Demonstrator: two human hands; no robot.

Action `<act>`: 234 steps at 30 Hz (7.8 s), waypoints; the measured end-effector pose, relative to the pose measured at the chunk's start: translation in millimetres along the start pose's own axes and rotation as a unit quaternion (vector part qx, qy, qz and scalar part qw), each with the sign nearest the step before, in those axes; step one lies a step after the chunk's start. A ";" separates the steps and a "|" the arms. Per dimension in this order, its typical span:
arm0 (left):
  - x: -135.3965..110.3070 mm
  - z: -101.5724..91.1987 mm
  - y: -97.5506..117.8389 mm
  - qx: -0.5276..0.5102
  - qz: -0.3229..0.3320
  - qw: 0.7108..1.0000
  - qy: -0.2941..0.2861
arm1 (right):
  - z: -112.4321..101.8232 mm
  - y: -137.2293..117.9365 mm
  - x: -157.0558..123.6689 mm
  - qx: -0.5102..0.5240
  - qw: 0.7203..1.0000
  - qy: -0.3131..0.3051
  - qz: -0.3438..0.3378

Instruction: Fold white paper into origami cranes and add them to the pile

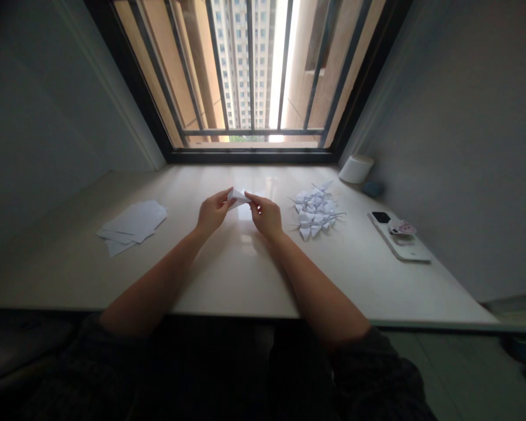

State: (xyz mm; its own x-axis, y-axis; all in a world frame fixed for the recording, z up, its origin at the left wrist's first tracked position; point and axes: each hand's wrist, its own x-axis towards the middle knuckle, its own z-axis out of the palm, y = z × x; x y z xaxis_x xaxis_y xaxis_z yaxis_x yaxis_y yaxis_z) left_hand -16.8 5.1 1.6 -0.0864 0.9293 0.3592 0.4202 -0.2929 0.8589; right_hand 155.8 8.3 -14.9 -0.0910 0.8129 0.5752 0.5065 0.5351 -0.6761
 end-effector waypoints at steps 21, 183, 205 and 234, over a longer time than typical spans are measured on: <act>1.9 5.5 -3.3 -0.160 -0.049 0.986 -0.010 | -3.6 -7.5 -1.0 0.039 0.999 0.026 -0.024; -7.8 9.0 9.1 -0.270 -0.117 0.952 -0.080 | 2.1 -10.6 6.4 0.301 0.945 -0.088 0.096; -8.0 10.4 9.4 -0.297 -0.133 0.943 -0.071 | 2.7 -2.4 7.1 0.337 0.920 -0.016 0.201; -7.6 11.5 4.7 -0.211 -0.119 0.968 -0.067 | -3.4 -1.2 6.4 0.385 0.871 -0.032 0.303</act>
State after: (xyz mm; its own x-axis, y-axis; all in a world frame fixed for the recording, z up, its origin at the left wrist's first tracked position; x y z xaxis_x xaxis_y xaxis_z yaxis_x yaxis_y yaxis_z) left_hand -3.7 -0.7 -1.3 -0.0054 0.9944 0.1055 -0.0054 -0.1055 0.9944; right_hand 157.5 12.1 -8.9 -0.0677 0.9977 -0.0044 -0.2455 -0.0209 -0.9692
